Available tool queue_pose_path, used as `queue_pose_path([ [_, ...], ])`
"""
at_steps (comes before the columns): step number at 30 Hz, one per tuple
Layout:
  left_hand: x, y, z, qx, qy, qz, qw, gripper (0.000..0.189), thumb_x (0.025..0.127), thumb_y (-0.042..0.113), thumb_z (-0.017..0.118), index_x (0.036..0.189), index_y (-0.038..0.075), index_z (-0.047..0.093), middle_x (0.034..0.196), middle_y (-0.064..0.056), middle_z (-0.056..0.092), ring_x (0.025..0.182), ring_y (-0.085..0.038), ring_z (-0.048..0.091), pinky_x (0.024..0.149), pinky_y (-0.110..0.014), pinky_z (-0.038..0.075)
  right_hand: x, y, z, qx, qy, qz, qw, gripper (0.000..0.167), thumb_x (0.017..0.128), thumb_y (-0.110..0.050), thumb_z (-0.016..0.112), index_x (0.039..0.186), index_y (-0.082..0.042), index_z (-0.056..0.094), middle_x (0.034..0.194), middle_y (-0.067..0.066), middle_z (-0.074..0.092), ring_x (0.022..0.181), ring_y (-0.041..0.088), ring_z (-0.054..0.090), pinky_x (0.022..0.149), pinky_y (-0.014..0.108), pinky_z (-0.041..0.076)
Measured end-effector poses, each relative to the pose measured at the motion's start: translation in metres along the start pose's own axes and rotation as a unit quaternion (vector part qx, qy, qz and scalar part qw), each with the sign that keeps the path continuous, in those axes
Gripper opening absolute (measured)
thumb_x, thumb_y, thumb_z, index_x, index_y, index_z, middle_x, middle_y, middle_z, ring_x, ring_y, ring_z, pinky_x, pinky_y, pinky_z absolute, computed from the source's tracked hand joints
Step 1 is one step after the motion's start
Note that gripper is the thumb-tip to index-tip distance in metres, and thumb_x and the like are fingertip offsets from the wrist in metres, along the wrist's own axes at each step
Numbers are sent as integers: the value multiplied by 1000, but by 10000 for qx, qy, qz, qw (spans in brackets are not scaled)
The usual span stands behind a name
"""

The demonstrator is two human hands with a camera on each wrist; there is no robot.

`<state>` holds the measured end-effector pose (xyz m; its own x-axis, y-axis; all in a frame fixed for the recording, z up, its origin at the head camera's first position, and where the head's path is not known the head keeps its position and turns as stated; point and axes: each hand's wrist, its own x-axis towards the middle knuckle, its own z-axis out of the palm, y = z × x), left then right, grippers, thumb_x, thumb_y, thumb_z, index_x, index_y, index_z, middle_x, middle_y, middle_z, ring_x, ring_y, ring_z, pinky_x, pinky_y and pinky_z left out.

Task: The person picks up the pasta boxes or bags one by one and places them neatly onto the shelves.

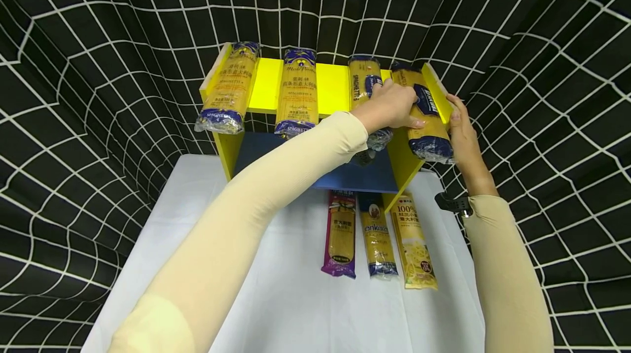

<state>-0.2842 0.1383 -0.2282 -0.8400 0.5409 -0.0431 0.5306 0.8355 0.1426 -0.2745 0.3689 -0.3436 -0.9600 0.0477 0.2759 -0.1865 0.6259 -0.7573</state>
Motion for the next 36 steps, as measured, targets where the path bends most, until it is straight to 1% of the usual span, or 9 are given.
queue_pose_path([
  [2, 1, 2, 1, 13, 36, 6, 10000, 56, 89, 68, 53, 129, 30, 62, 125, 10, 63, 124, -19, 43, 106, -35, 34, 0, 0, 0, 61, 25, -77, 9999, 46, 106, -51, 15, 152, -52, 17, 144, 14, 43, 108, 14, 52, 88, 23, 44],
  [4, 2, 4, 2, -20, 68, 4, 10000, 52, 90, 68, 52, 122, 29, 63, 115, 9, 63, 120, -18, 44, 104, -34, 34, -1, 0, 1, 134, 93, -188, 9997, 47, 106, -48, 16, 153, -49, 20, 140, 11, 46, 102, 7, 51, 81, 16, 41],
  [6, 3, 6, 3, -58, 118, 23, 9999, 49, 90, 67, 53, 117, 27, 64, 103, 9, 59, 115, -17, 45, 101, -32, 35, -1, -2, 1, 221, 122, -222, 9994, 47, 107, -46, 16, 153, -46, 23, 138, 9, 46, 100, 4, 49, 83, 15, 38],
  [9, 3, 9, 4, -113, 173, 80, 9998, 48, 92, 65, 52, 116, 24, 64, 97, 7, 56, 109, -16, 46, 97, -30, 36, -2, -4, 0, 385, 135, -157, 9990, 48, 107, -47, 15, 153, -45, 25, 129, 0, 50, 97, 3, 50, 82, 14, 39],
  [14, 6, 13, 6, -245, 177, 125, 9995, 48, 94, 61, 51, 118, 22, 65, 105, 5, 62, 106, -14, 49, 94, -28, 39, -4, -7, -1, 766, 27, -140, 9970, 49, 106, -48, 16, 154, -42, 26, 114, -13, 51, 84, 0, 55, 69, 11, 47],
  [18, 8, 17, 8, -397, 149, 66, 9991, 47, 95, 60, 49, 117, 22, 67, 108, 5, 65, 103, -13, 49, 93, -27, 39, -10, -16, -1, 1076, -52, -300, 9937, 50, 107, -46, 18, 155, -36, 27, 121, -11, 51, 87, -1, 57, 70, 10, 49],
  [25, 11, 20, 10, -628, 191, -86, 9978, 43, 94, 60, 52, 107, 22, 67, 100, 5, 59, 101, -13, 47, 86, -24, 37, -15, -24, 0, 1885, -262, -385, 9810, 53, 106, -47, 26, 156, -30, 27, 134, -4, 46, 98, 2, 58, 75, 9, 52],
  [31, 13, 20, 10, -720, 227, -104, 9971, 42, 95, 58, 52, 109, 21, 66, 102, 4, 59, 103, -13, 48, 86, -24, 36, -14, -22, 1, 2121, -299, -557, 9752, 55, 106, -47, 26, 157, -27, 26, 135, -3, 47, 100, 2, 57, 76, 9, 52],
  [36, 13, 21, 9, -689, 168, -98, 9974, 42, 96, 57, 51, 112, 21, 66, 106, 4, 59, 105, -13, 48, 88, -24, 36, -14, -20, 1, 2010, -268, -653, 9770, 54, 107, -45, 24, 157, -25, 25, 133, -5, 48, 97, 1, 58, 75, 9, 52],
])
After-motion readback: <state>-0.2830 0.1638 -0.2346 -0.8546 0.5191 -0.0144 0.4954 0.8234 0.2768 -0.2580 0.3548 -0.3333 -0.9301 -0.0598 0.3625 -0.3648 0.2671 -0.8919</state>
